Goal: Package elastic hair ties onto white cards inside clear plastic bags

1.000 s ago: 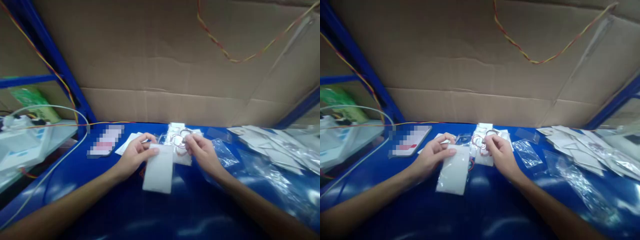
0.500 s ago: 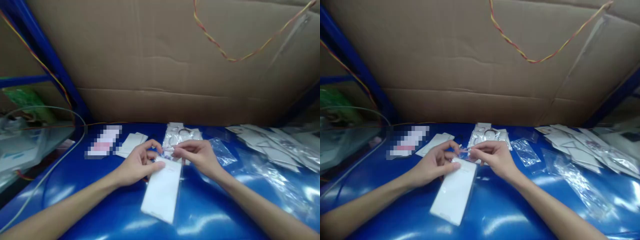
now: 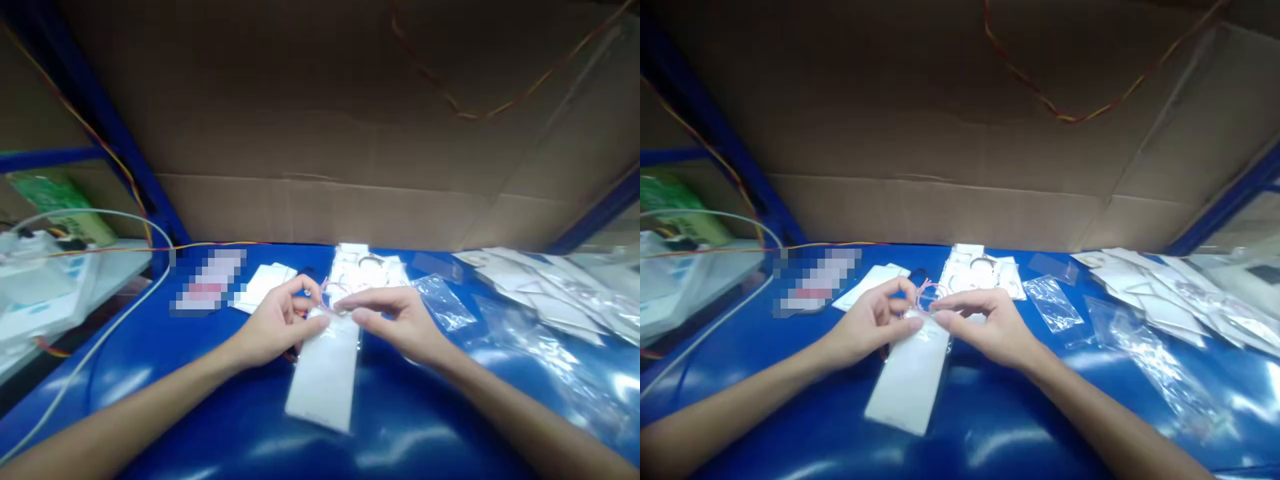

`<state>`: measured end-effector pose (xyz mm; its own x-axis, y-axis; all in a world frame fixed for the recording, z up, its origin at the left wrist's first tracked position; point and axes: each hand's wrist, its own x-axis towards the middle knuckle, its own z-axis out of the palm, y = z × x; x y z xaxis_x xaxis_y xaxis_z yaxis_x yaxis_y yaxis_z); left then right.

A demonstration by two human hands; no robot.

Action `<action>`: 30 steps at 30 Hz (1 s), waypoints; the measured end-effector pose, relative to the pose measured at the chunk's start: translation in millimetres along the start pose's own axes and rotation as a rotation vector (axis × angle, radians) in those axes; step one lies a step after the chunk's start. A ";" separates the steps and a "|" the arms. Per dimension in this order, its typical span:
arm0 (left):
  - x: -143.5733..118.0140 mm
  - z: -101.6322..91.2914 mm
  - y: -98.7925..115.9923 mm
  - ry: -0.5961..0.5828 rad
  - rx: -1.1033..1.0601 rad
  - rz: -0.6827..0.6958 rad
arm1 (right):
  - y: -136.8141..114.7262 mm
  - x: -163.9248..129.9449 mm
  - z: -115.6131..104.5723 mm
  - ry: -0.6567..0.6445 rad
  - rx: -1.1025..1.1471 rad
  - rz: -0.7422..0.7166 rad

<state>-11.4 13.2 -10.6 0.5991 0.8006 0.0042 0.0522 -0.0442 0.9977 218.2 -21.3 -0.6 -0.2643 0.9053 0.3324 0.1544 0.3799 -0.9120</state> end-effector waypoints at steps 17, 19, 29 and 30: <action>-3.3 6.7 0.0 0.048 0.020 0.114 | 4.3 4.6 0.3 -0.171 -0.051 -0.014; -3.1 7.7 -0.8 0.075 0.034 0.142 | 2.6 3.5 0.0 -0.218 -0.062 -0.019; -4.7 10.5 -3.6 0.053 0.057 0.167 | -1.0 1.3 -1.3 -0.464 -0.027 -0.002; -4.5 10.8 -3.5 0.055 0.047 0.163 | -0.4 1.3 -0.5 -0.414 -0.025 -0.012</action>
<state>-5.6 3.4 -14.8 0.5582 0.8119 0.1708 -0.0038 -0.2034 0.9791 218.2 -20.1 0.3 -0.6262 0.7498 0.2138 0.1709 0.3996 -0.9006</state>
